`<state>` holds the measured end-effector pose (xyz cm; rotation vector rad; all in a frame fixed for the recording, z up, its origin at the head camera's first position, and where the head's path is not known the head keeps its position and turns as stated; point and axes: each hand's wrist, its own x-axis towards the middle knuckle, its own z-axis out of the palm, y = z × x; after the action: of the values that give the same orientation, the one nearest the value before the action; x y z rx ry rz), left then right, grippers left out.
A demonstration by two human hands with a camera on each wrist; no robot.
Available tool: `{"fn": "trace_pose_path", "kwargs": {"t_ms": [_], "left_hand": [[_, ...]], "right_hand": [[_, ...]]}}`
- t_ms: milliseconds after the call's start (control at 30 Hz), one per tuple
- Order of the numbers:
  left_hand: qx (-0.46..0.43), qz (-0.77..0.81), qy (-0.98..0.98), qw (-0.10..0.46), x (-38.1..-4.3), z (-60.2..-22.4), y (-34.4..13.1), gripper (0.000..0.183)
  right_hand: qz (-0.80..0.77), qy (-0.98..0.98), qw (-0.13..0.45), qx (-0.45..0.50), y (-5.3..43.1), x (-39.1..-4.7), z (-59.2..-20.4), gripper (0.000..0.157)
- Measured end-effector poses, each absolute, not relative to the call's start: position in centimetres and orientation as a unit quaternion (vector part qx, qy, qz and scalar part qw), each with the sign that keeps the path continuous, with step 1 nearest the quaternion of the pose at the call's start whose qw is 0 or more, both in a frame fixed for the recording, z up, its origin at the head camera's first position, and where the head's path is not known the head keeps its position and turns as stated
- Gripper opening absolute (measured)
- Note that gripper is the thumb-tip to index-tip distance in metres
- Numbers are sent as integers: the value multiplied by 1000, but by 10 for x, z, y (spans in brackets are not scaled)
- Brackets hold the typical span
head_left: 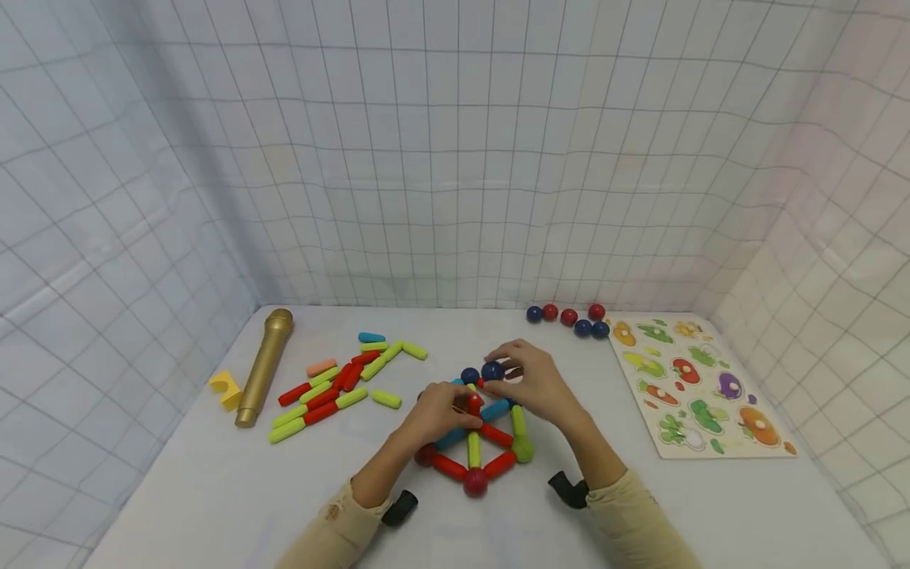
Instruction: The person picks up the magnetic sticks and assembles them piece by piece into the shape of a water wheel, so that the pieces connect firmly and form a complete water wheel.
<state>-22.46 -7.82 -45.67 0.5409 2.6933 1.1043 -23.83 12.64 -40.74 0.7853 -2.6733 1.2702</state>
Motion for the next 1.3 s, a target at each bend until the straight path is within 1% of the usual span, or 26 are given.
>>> {"fn": "trace_pose_path", "kwargs": {"t_ms": [67,100,200,233,300,400,467,533,633,733,867,1000,1100,1167,1300], "left_hand": [[202,356,907,95,-225,-454,-83,28],[211,349,908,98,-226,-451,-86,32],[228,328,911,100,-227,-439,-103,43],[226,320,915,94,-227,-434,-111,43],[191,298,932,78,-228,-423,-127,39],[127,244,960,54,-230,-414,-152,19],[92,210,972,58,-233,-414,-164,11],[80,183,978,67,-236,-418,-173,11],[68,160,981,85,-239,-428,-178,20],[54,136,985,91,-241,-438,-180,26],[37,120,988,92,-244,-445,-179,24],[38,163,982,89,-246,-442,-178,20],[63,221,971,65,-243,-434,-173,21],[94,250,963,37,-239,-426,-166,22],[154,257,953,-48,-226,-410,-143,23]], "right_hand": [[421,-857,42,295,117,-225,-408,33],[423,-852,46,307,114,-220,-409,32],[415,-849,69,321,107,-215,-414,33],[411,-850,73,320,106,-215,-416,34],[406,-854,81,317,106,-215,-418,34],[400,-858,81,312,105,-217,-419,35],[395,-860,82,312,105,-218,-420,35],[390,-863,81,311,105,-219,-420,34],[382,-867,78,309,105,-218,-421,34],[382,-869,70,306,104,-216,-422,34],[383,-873,59,297,103,-214,-422,34],[382,-874,60,294,105,-214,-420,34],[389,-871,59,295,105,-214,-420,36],[397,-867,53,295,105,-214,-420,40],[410,-865,41,286,105,-214,-422,44]]}}
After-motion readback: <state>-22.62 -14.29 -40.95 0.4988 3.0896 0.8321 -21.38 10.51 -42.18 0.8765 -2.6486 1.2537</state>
